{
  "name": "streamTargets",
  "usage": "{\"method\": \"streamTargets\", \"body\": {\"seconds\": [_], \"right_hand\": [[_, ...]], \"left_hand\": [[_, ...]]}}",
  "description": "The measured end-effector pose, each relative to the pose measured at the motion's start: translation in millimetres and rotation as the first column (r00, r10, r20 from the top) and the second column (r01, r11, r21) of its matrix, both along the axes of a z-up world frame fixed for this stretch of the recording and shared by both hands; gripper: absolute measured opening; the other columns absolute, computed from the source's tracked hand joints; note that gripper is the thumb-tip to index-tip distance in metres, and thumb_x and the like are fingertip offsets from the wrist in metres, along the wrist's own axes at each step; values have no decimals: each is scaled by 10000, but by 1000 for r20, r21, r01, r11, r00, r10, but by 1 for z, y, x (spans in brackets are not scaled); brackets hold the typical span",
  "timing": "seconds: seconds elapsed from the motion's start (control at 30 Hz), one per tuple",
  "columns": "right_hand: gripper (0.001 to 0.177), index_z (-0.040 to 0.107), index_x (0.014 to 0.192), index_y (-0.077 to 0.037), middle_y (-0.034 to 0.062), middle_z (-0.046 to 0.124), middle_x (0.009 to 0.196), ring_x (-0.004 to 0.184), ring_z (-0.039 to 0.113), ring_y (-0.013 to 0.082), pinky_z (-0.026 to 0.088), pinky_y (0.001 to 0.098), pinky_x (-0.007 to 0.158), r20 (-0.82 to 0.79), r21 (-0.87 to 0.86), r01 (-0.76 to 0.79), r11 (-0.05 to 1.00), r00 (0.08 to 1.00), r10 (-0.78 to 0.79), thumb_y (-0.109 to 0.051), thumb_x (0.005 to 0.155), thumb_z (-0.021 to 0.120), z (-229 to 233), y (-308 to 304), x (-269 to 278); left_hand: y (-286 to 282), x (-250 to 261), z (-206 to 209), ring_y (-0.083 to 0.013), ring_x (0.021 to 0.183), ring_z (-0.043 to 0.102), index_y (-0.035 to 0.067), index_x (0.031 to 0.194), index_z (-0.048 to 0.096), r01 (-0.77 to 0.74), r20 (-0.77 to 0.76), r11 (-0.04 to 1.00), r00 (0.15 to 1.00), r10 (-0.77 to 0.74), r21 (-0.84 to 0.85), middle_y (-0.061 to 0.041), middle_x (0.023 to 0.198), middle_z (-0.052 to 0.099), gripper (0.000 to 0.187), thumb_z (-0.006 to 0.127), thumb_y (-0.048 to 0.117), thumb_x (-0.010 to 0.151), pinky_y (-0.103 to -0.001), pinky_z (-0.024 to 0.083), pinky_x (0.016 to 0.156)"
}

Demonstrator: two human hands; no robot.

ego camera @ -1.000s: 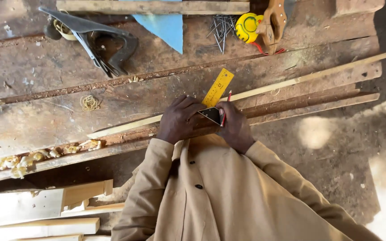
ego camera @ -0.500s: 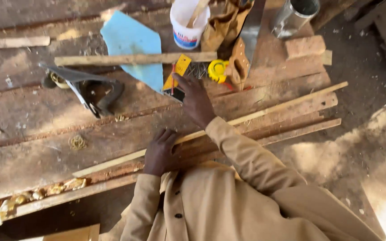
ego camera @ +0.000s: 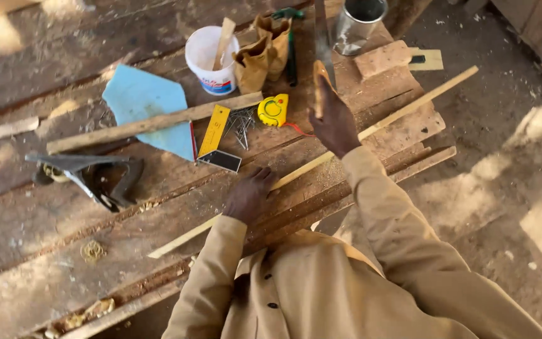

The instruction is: The person measures a thin wooden strip using a square ruler and marks it with a pencil before cutting it with a hand saw.

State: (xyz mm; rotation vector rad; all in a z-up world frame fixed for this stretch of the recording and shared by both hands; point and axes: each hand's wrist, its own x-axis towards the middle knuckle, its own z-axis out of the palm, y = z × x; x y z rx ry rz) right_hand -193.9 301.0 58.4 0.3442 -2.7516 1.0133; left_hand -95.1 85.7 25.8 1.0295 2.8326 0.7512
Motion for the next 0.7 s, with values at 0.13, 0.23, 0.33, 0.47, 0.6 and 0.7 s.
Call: {"method": "streamTargets", "body": {"seconds": [0.13,0.23,0.33,0.47,0.6,0.7], "right_hand": [[477,429,1310,-62,260,604,1016,916,588,430,485,493,744,-131,-145,53,988,989,-72,-90,854,565,38,35,26],[406,514,1256,-99,202,628,1024,942,605,363,508,438,763,-176,-316,98,944,971,-160,-100,860,604,63,46,57],[386,557,1217,-96,164,636,1035,946,620,317,523,394,769,-192,-415,167,894,945,-265,-98,840,640,73,41,95],[314,621,1138,-53,156,665,932,828,650,307,524,397,675,-297,-463,325,825,820,-490,-155,841,625,67,14,149],[311,636,1080,19,183,662,938,796,661,298,520,373,681,-340,-400,455,795,732,-590,-160,828,606,63,-25,201],[347,579,1051,135,122,550,546,409,513,154,474,278,451,-219,-502,549,668,666,-713,-126,825,552,49,-65,240]], "left_hand": [[29,-26,3,-295,797,579,81,893,533,72,-107,997,992,-74,-30,-97,803,526,224,551,281,794,-380,486,626],[58,-44,-12,-271,784,554,100,852,535,98,-236,995,967,-94,5,-71,769,505,201,571,286,786,-371,471,644],[74,-53,-23,-263,853,490,124,821,539,61,-316,998,947,-56,7,-45,841,460,214,632,281,709,-388,430,682],[86,-53,-25,-303,1019,456,134,869,551,-6,-445,1000,896,-8,-29,-115,1018,464,242,624,271,683,-421,377,720],[94,-67,-21,-283,1042,449,166,1022,501,-14,-406,999,914,-4,-41,-99,1061,489,446,693,254,629,-425,386,715],[85,-65,-17,-294,1074,421,109,1211,452,-12,-280,995,960,-18,-104,-110,1159,480,664,707,284,624,-458,396,768]]}}
